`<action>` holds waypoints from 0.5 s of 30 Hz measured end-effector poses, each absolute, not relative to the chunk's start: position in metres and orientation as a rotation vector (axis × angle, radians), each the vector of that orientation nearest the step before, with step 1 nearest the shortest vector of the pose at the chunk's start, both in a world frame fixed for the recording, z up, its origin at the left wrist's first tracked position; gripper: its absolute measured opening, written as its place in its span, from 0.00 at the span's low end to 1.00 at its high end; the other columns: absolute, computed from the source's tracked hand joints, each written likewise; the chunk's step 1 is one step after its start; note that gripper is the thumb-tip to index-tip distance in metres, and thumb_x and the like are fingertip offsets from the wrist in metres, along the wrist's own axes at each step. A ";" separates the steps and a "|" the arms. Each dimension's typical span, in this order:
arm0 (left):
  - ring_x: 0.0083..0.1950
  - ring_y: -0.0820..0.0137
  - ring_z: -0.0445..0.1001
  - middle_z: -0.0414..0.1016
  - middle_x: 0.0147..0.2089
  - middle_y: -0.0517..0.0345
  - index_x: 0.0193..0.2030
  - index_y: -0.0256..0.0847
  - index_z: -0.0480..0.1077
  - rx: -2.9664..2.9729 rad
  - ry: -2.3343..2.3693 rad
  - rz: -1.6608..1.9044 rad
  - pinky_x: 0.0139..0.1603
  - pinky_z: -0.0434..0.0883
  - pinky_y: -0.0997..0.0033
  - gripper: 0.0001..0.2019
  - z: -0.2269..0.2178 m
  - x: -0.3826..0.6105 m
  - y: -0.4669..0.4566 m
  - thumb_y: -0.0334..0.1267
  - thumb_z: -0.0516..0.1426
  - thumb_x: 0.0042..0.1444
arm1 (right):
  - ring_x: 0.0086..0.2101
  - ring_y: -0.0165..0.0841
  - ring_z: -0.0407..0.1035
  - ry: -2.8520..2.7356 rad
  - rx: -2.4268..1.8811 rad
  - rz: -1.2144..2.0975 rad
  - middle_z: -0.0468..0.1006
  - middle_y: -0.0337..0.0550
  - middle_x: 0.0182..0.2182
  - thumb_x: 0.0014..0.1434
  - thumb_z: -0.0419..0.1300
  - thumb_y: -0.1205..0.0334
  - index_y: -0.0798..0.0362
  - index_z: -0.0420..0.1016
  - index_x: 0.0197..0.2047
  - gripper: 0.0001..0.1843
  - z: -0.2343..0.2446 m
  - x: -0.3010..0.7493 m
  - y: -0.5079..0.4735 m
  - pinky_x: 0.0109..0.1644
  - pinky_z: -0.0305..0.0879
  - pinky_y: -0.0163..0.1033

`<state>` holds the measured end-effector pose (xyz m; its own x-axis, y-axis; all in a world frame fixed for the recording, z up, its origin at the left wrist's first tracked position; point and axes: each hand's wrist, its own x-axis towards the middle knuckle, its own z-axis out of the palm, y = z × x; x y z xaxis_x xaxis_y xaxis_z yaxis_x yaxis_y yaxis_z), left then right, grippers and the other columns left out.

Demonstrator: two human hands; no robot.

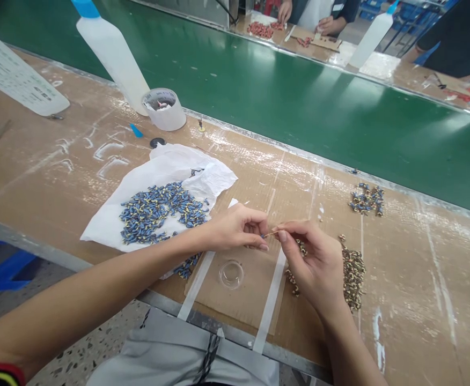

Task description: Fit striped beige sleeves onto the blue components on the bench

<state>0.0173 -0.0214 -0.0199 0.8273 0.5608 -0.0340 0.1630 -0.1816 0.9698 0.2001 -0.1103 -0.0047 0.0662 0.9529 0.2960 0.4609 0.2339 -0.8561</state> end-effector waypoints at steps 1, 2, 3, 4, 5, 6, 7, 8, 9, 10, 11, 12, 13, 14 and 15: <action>0.28 0.76 0.70 0.73 0.26 0.61 0.30 0.35 0.69 1.736 0.557 0.389 0.28 0.62 0.78 0.08 -0.020 0.017 -0.021 0.36 0.64 0.52 | 0.35 0.33 0.75 -1.552 -1.365 0.645 0.79 0.41 0.36 0.60 0.62 0.66 0.48 0.77 0.40 0.05 -0.004 0.199 -0.110 0.39 0.71 0.39; 0.28 0.76 0.70 0.73 0.26 0.61 0.30 0.35 0.69 1.728 0.554 0.390 0.28 0.62 0.78 0.08 -0.020 0.017 -0.021 0.36 0.64 0.52 | 0.36 0.33 0.75 -1.556 -1.359 0.640 0.80 0.41 0.36 0.60 0.62 0.67 0.48 0.77 0.40 0.05 -0.004 0.198 -0.110 0.40 0.71 0.39; 0.28 0.76 0.70 0.73 0.26 0.61 0.30 0.35 0.69 1.723 0.550 0.390 0.28 0.62 0.78 0.09 -0.020 0.017 -0.021 0.36 0.64 0.52 | 0.37 0.33 0.75 -1.554 -1.357 0.631 0.80 0.41 0.36 0.60 0.62 0.67 0.48 0.77 0.40 0.05 -0.004 0.197 -0.110 0.41 0.71 0.38; 0.28 0.76 0.69 0.73 0.26 0.61 0.31 0.35 0.69 1.719 0.546 0.390 0.28 0.62 0.78 0.08 -0.020 0.017 -0.021 0.36 0.64 0.52 | 0.37 0.33 0.75 -1.546 -1.360 0.625 0.80 0.41 0.35 0.60 0.62 0.67 0.49 0.77 0.40 0.05 -0.003 0.196 -0.110 0.41 0.71 0.38; 0.28 0.77 0.69 0.73 0.26 0.61 0.31 0.35 0.69 1.713 0.540 0.388 0.27 0.62 0.79 0.08 -0.020 0.016 -0.020 0.36 0.64 0.52 | 0.36 0.33 0.75 -1.520 -1.365 0.626 0.80 0.41 0.35 0.60 0.63 0.67 0.49 0.77 0.39 0.05 -0.002 0.195 -0.111 0.41 0.71 0.37; 0.28 0.77 0.69 0.72 0.25 0.61 0.31 0.35 0.69 1.705 0.534 0.384 0.27 0.62 0.79 0.08 -0.020 0.016 -0.020 0.36 0.64 0.52 | 0.36 0.32 0.75 -1.475 -1.368 0.637 0.80 0.41 0.35 0.60 0.63 0.67 0.49 0.77 0.39 0.05 -0.001 0.195 -0.111 0.40 0.71 0.37; 0.27 0.77 0.69 0.72 0.25 0.61 0.31 0.35 0.69 1.693 0.525 0.381 0.27 0.62 0.79 0.08 -0.020 0.015 -0.019 0.35 0.64 0.52 | 0.34 0.32 0.75 -1.416 -1.363 0.655 0.80 0.41 0.35 0.60 0.62 0.67 0.49 0.77 0.39 0.05 0.000 0.195 -0.112 0.39 0.71 0.37; 0.27 0.77 0.69 0.72 0.25 0.62 0.31 0.35 0.69 1.678 0.517 0.379 0.27 0.63 0.79 0.08 -0.020 0.014 -0.019 0.35 0.64 0.52 | 0.33 0.31 0.75 -1.351 -1.345 0.678 0.80 0.41 0.35 0.60 0.62 0.67 0.49 0.77 0.40 0.05 0.002 0.195 -0.114 0.38 0.71 0.37; 0.27 0.77 0.69 0.72 0.25 0.62 0.32 0.35 0.69 1.661 0.510 0.379 0.28 0.63 0.78 0.08 -0.020 0.014 -0.018 0.34 0.64 0.51 | 0.32 0.31 0.75 -1.303 -1.311 0.710 0.80 0.41 0.34 0.61 0.61 0.68 0.49 0.76 0.40 0.05 0.004 0.197 -0.115 0.37 0.71 0.36; 0.27 0.76 0.70 0.72 0.25 0.62 0.32 0.35 0.69 1.643 0.505 0.379 0.28 0.64 0.78 0.07 -0.021 0.013 -0.018 0.34 0.64 0.51 | 0.32 0.31 0.75 -1.291 -1.267 0.763 0.79 0.41 0.34 0.62 0.60 0.68 0.49 0.76 0.40 0.05 0.006 0.198 -0.116 0.37 0.72 0.36; 0.27 0.76 0.70 0.72 0.25 0.62 0.33 0.35 0.69 1.623 0.502 0.380 0.28 0.65 0.78 0.07 -0.021 0.013 -0.018 0.33 0.64 0.51 | 0.33 0.31 0.74 -1.329 -1.212 0.840 0.79 0.40 0.34 0.62 0.59 0.68 0.49 0.76 0.40 0.06 0.009 0.199 -0.117 0.36 0.71 0.36; 0.27 0.76 0.70 0.72 0.25 0.62 0.33 0.36 0.68 1.604 0.501 0.381 0.28 0.65 0.78 0.07 -0.021 0.012 -0.017 0.33 0.64 0.51 | 0.34 0.32 0.74 -1.411 -1.155 0.929 0.79 0.40 0.34 0.62 0.59 0.69 0.49 0.76 0.40 0.07 0.011 0.199 -0.118 0.37 0.71 0.37; 0.26 0.76 0.70 0.72 0.25 0.62 0.33 0.36 0.68 1.584 0.501 0.381 0.28 0.66 0.78 0.07 -0.021 0.012 -0.017 0.34 0.63 0.51 | 0.35 0.32 0.74 -1.522 -1.099 1.015 0.79 0.40 0.34 0.62 0.59 0.70 0.49 0.76 0.40 0.07 0.013 0.199 -0.119 0.38 0.71 0.37; 0.26 0.76 0.70 0.71 0.25 0.63 0.33 0.36 0.68 1.568 0.502 0.381 0.28 0.66 0.78 0.07 -0.020 0.011 -0.017 0.34 0.63 0.52 | 0.36 0.33 0.73 -1.641 -1.049 1.082 0.79 0.40 0.34 0.61 0.59 0.71 0.49 0.76 0.39 0.08 0.014 0.197 -0.119 0.39 0.70 0.38; 0.26 0.76 0.70 0.71 0.24 0.63 0.33 0.36 0.68 1.556 0.505 0.386 0.28 0.66 0.78 0.07 -0.020 0.011 -0.017 0.34 0.63 0.52 | 0.36 0.33 0.73 -1.750 -1.013 1.118 0.78 0.41 0.34 0.60 0.59 0.72 0.49 0.76 0.39 0.09 0.015 0.194 -0.119 0.41 0.69 0.39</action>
<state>0.0112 -0.0174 -0.0201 0.8413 0.5369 -0.0620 0.0800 -0.0101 0.9967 0.1944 -0.1187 0.0148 -0.3528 0.9131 0.2042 0.1983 0.2863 -0.9374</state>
